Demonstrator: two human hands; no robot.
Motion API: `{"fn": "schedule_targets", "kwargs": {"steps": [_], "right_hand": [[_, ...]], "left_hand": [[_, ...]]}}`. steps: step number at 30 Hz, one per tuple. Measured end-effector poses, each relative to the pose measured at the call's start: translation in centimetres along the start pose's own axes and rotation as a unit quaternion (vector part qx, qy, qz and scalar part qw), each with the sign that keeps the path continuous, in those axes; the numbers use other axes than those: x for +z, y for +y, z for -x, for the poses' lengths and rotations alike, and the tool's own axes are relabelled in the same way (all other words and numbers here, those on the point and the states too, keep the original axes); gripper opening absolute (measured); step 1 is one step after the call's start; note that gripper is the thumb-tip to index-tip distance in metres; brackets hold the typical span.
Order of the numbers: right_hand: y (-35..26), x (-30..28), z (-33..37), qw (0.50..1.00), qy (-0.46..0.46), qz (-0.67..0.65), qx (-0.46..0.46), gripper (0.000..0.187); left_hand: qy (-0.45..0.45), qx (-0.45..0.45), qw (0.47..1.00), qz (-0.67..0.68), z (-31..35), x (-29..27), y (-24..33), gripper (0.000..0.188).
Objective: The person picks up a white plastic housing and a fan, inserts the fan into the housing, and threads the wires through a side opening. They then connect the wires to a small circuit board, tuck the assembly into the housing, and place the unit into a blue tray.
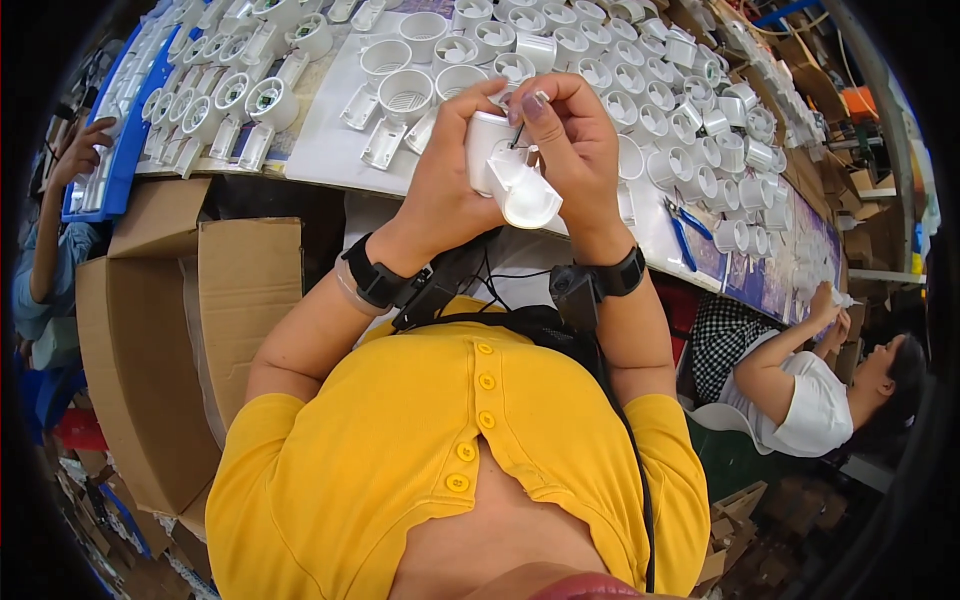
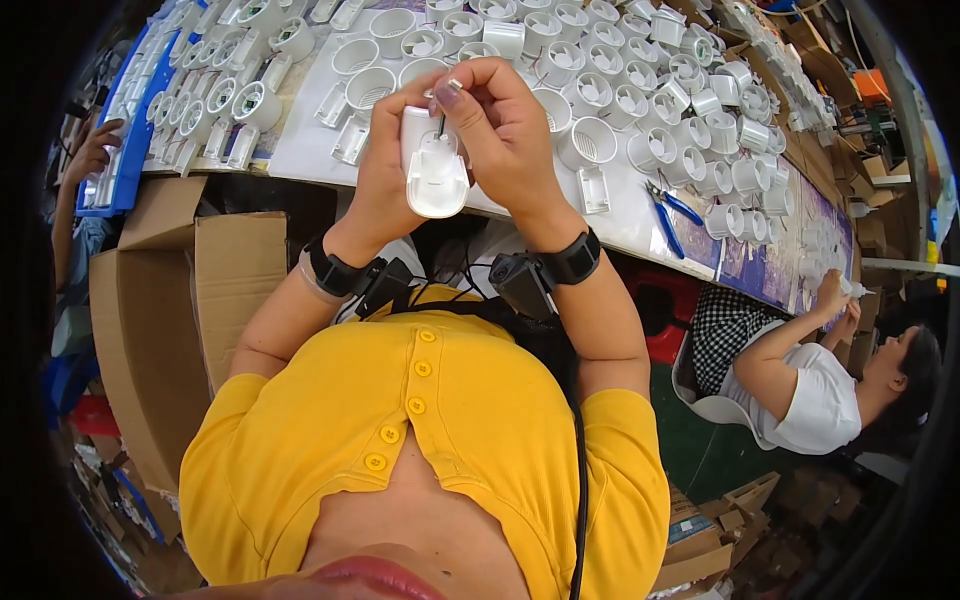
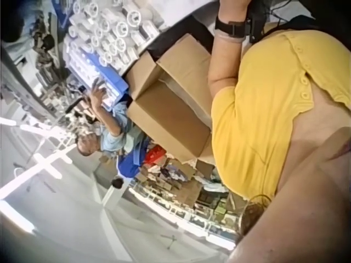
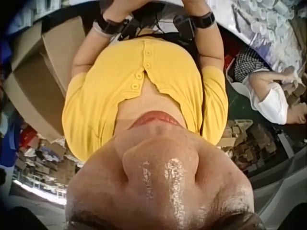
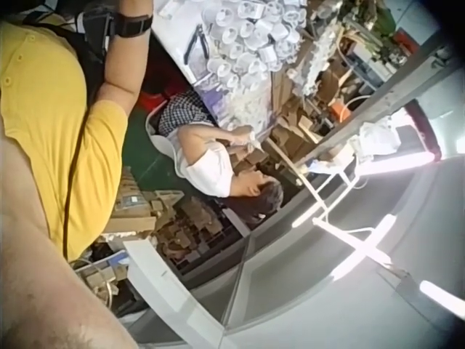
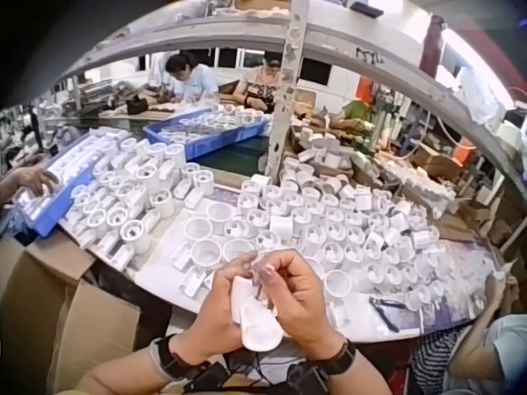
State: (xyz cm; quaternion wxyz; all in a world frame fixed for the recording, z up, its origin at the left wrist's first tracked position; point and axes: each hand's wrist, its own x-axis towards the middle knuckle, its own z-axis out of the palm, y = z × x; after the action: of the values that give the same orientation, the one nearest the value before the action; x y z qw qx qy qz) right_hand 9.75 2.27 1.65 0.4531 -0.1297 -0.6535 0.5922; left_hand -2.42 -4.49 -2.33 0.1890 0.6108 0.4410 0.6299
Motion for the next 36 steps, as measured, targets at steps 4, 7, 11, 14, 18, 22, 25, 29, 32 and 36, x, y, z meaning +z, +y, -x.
{"fn": "schedule_targets", "kwargs": {"steps": [4, 7, 11, 14, 18, 22, 25, 29, 32, 36], "right_hand": [[-0.7, -1.5, -1.1, 0.997, -0.032, 0.044, 0.061, 0.013], [-1.2, -2.0, -1.4, 0.992, -0.031, 0.07, -0.1, 0.017], [-2.4, -2.4, -2.3, 0.908, -0.138, 0.34, -0.201, 0.014], [-1.6, -2.5, -2.5, 0.89, -0.11, 0.373, -0.238, 0.011], [-0.4, -2.3, -2.0, 0.908, -0.087, 0.35, -0.214, 0.01], [0.7, -2.1, -1.4, 0.993, -0.061, 0.077, -0.059, 0.014], [1.1, -0.8, -0.5, 0.997, -0.044, -0.061, 0.007, 0.018], [2.0, 1.4, 0.3, 0.991, -0.021, -0.128, 0.005, 0.022], [2.6, 1.5, 0.7, 0.975, 0.002, -0.221, 0.002, 0.022], [3.0, 1.1, 0.7, 0.981, 0.008, -0.193, 0.005, 0.024]], "left_hand": [[-0.015, -0.06, 0.998, 0.025, -0.2, -0.5, 0.2, 0.07], [-0.02, -0.063, 0.998, 0.014, 0.1, -0.6, 0.1, 0.07], [-0.042, -0.107, 0.993, 0.019, 0.2, -1.0, 0.4, 0.072], [-0.042, -0.121, 0.992, 0.007, 0.1, -0.9, 0.8, 0.072], [-0.015, -0.094, 0.995, -0.04, 0.0, -1.0, 0.7, 0.072], [0.008, -0.062, 0.998, -0.014, -0.1, -1.1, 0.3, 0.07], [0.043, -0.042, 0.994, 0.094, -0.7, -0.8, 0.2, 0.069], [0.025, 0.014, 0.998, 0.051, -1.1, -0.8, -0.5, 0.069], [0.019, 0.04, 0.999, 0.012, -1.1, -0.7, -0.5, 0.069], [0.019, 0.012, 0.996, 0.091, -1.2, -0.1, -1.1, 0.069]]}}
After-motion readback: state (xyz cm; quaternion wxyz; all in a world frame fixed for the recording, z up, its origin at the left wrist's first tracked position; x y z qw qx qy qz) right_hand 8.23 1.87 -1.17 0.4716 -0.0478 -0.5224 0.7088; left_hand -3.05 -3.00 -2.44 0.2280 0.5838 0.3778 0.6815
